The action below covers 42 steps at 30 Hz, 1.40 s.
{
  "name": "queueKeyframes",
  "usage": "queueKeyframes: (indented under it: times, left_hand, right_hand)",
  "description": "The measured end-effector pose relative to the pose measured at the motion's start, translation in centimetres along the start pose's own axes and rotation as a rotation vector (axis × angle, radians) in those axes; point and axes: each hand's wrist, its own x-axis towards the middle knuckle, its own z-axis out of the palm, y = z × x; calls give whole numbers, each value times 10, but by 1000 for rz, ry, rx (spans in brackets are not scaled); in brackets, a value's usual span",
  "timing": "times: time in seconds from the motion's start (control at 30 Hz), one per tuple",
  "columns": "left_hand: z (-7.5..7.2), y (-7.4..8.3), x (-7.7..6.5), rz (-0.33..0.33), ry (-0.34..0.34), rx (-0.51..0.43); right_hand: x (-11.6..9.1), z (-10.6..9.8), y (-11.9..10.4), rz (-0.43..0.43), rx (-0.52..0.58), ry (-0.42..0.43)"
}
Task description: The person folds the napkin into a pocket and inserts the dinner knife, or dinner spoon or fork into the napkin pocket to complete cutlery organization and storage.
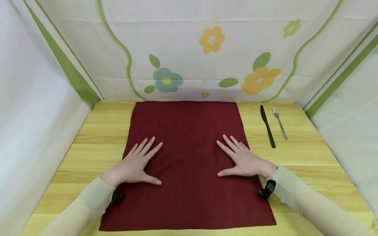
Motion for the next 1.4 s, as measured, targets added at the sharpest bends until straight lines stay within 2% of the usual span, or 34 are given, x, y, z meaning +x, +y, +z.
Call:
queueKeyframes:
  times: [0.17, 0.3, 0.47, 0.63, 0.77, 0.9, 0.97, 1.07, 1.13, 1.2, 1.4]
  left_hand:
    - [18, -5, -5, -42, -73, 69]
    - [25, -7, -6, -47, -76, 57]
    - [26, -3, -7, -55, -80, 67]
    - [16, 4, -7, -51, -75, 61]
    - [-1, 8, 7, -61, -12, 22]
    - [-14, 0, 38, -124, 31, 35]
    - [-17, -5, 52, -167, 4, 35]
    - [-15, -14, 66, -226, -76, 24]
    - [-11, -20, 70, -267, -130, 19]
    - [-6, -26, 72, -292, -157, 16]
    - [1, -33, 71, -297, -138, -9]
  right_hand:
    - [-10, 10, 6, 8, -62, -12]
    - [-18, 10, 8, 5, -86, -2]
    - [-26, 9, 8, 20, -105, -4]
    - [-26, 9, 8, 6, -84, 33]
    - [-14, 0, 10, 6, -40, 72]
    - [12, -9, 23, 39, -54, 121]
    - [25, -10, 31, 64, -68, 129]
    - [38, -4, 43, 97, -78, 94]
    - [42, -1, 48, 128, -66, 56]
    - [44, 2, 53, 144, -53, 37]
    - [41, 1, 63, 175, -51, 37]
